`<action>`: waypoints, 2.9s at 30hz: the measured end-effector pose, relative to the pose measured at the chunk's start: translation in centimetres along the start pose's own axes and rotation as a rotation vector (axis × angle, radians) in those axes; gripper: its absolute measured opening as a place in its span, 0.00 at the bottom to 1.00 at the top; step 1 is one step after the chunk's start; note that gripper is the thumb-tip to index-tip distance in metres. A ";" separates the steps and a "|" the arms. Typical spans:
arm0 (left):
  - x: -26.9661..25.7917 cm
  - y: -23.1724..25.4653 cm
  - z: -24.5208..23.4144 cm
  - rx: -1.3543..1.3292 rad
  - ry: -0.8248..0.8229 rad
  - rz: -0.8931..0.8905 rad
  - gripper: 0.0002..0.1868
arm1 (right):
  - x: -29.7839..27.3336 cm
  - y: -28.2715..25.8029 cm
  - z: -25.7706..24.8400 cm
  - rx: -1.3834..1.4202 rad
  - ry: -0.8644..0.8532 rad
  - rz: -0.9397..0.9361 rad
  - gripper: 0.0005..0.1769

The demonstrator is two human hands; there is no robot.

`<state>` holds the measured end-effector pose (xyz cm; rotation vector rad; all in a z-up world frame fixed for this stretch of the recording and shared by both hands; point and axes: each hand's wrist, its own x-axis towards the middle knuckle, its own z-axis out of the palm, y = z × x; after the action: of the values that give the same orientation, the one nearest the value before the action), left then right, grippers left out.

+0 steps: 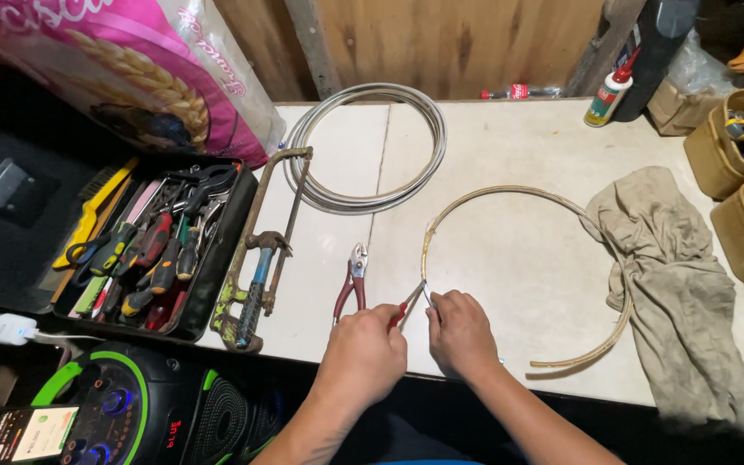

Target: The person uses a red screwdriver to pry and separate a metal ring from a wooden hoop on a workbench. They then use pliers to grip and bend the metal ring, continuing to separate it from the wooden frame.

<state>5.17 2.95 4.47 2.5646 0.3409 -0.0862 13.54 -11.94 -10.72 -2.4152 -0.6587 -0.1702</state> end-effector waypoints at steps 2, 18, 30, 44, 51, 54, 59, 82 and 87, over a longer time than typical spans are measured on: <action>-0.1 -0.1 0.1 -0.034 0.004 -0.024 0.23 | 0.1 0.0 0.0 0.004 0.019 -0.012 0.12; -4.1 -1.0 6.2 -0.031 0.012 0.098 0.31 | 0.5 -0.8 -0.7 0.018 -0.073 0.132 0.17; -4.6 -3.2 7.6 -0.076 0.097 0.114 0.34 | 0.5 -0.9 -0.6 0.006 -0.056 0.116 0.17; -3.9 -2.8 8.5 0.023 0.183 0.187 0.30 | 0.3 -0.8 -0.9 0.013 -0.060 0.092 0.13; -2.8 -2.2 6.3 0.039 0.105 0.145 0.27 | 0.5 -0.4 -0.6 -0.018 -0.013 0.020 0.11; -3.0 -1.9 6.5 0.228 0.113 0.234 0.27 | 0.5 -0.4 -0.7 -0.015 -0.015 0.029 0.12; -2.8 -2.3 6.3 0.346 0.114 0.320 0.28 | 0.5 -0.8 -1.1 -0.015 -0.049 0.054 0.10; -4.4 -0.5 0.4 -0.393 -0.033 -0.393 0.23 | 0.8 -1.7 -3.0 0.039 -0.114 0.010 0.11; -6.7 -2.5 -0.8 -0.317 0.036 -0.416 0.23 | 0.1 1.3 -2.4 0.107 -0.139 -0.148 0.15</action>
<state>-1.96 3.90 4.76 2.1522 0.8292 -0.1266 14.37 -14.23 -9.52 -2.2912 -0.8874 -0.0269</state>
